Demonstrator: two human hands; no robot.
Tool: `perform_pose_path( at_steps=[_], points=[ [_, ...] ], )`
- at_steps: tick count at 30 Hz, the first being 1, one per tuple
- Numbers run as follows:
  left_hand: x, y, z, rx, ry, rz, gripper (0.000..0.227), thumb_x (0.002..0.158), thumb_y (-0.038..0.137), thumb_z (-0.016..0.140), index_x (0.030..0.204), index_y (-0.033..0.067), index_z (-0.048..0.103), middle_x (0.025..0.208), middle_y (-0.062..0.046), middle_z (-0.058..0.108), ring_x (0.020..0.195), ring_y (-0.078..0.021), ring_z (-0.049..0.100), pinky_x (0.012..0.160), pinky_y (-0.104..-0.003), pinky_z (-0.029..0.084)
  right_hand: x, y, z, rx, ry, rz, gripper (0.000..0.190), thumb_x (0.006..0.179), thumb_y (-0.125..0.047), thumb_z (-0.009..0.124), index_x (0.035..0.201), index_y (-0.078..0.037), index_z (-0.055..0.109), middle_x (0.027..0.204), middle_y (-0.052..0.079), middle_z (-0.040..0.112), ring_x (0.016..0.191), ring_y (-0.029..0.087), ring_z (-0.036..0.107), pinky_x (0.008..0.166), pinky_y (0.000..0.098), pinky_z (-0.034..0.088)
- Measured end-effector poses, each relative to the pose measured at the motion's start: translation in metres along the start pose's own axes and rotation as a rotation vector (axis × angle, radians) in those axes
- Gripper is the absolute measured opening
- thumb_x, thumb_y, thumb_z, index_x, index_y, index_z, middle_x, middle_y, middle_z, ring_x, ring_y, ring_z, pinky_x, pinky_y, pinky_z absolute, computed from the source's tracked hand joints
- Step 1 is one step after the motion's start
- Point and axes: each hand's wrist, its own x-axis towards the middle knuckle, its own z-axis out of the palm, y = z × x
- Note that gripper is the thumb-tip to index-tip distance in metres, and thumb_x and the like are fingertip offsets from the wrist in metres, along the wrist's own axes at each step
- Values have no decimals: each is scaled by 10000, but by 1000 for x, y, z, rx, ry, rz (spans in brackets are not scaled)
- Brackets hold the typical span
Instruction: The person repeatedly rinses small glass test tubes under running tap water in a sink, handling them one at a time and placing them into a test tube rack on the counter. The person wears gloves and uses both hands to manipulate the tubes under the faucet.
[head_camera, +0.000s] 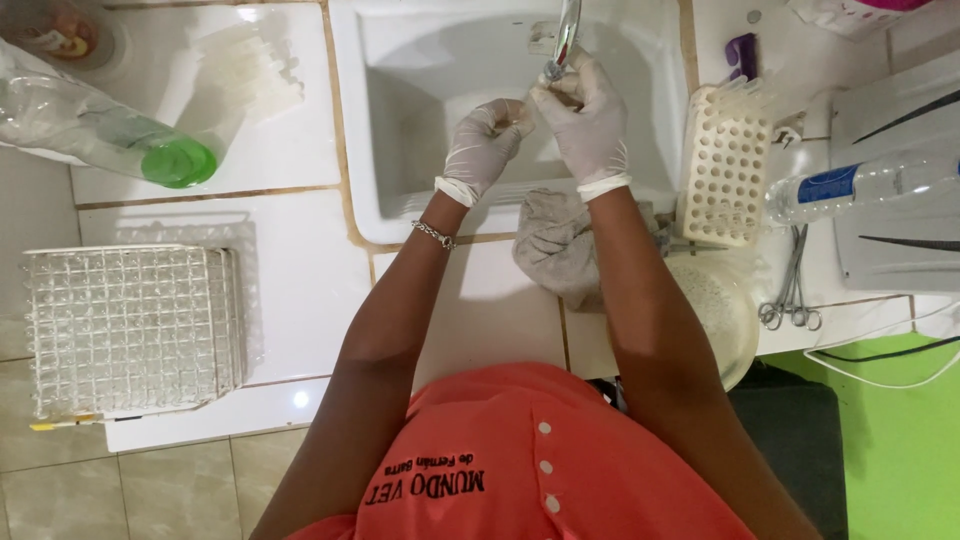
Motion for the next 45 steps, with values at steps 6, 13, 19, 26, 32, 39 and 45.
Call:
perform_pose_path(
  at_steps=[6,13,19,26,32,39,45],
  points=[
    [-5,-2,-3,154,-8,129,156,933,256,741,1044,147,748,853,43,715,758,-67,589,717,-236,509,-1,4,-1,24,-7,-3,416,914,-171,733,1312,-97,635,961,7,794,836,75,688,774,209,578],
    [-10,21,-8,-402,-105,-11,66,954,85,728,1019,75,731,723,-11,629,522,-87,456,487,-231,367,-6,20,-7,158,101,44,218,937,-77,693,1151,-117,692,1129,44,779,1036,122,733,805,201,581],
    [-1,39,0,-182,-63,70,168,960,101,721,1120,150,713,985,-9,765,645,-81,544,529,-226,442,-18,73,-1,67,-30,374,222,898,-143,665,1112,-191,703,1095,-23,751,997,91,686,898,222,537],
    [14,33,-1,616,30,477,248,896,160,667,1127,243,703,1098,-3,730,1000,-206,679,911,-369,524,-17,85,7,188,-41,541,392,865,-158,610,1241,-184,714,1150,-36,740,1041,68,667,891,195,547],
    [10,47,-6,594,-9,415,268,901,155,655,1140,266,706,1137,2,715,1043,-191,663,906,-370,520,-21,8,-1,172,-124,819,478,803,-330,674,1274,-255,700,1170,-20,669,977,88,588,792,231,514],
    [-8,67,4,249,13,335,168,961,118,655,1097,206,699,1029,40,716,939,-112,674,770,-265,571,-15,-12,-6,401,-38,978,492,813,-189,796,1252,-237,580,1208,-32,687,1068,114,671,735,223,510],
    [-8,40,-2,-262,-82,236,183,978,22,667,1108,149,652,1010,29,707,907,-59,625,833,-196,480,-12,21,-19,455,128,654,311,853,-181,781,1162,-147,791,889,-36,704,763,32,624,502,134,428]
  ],
)
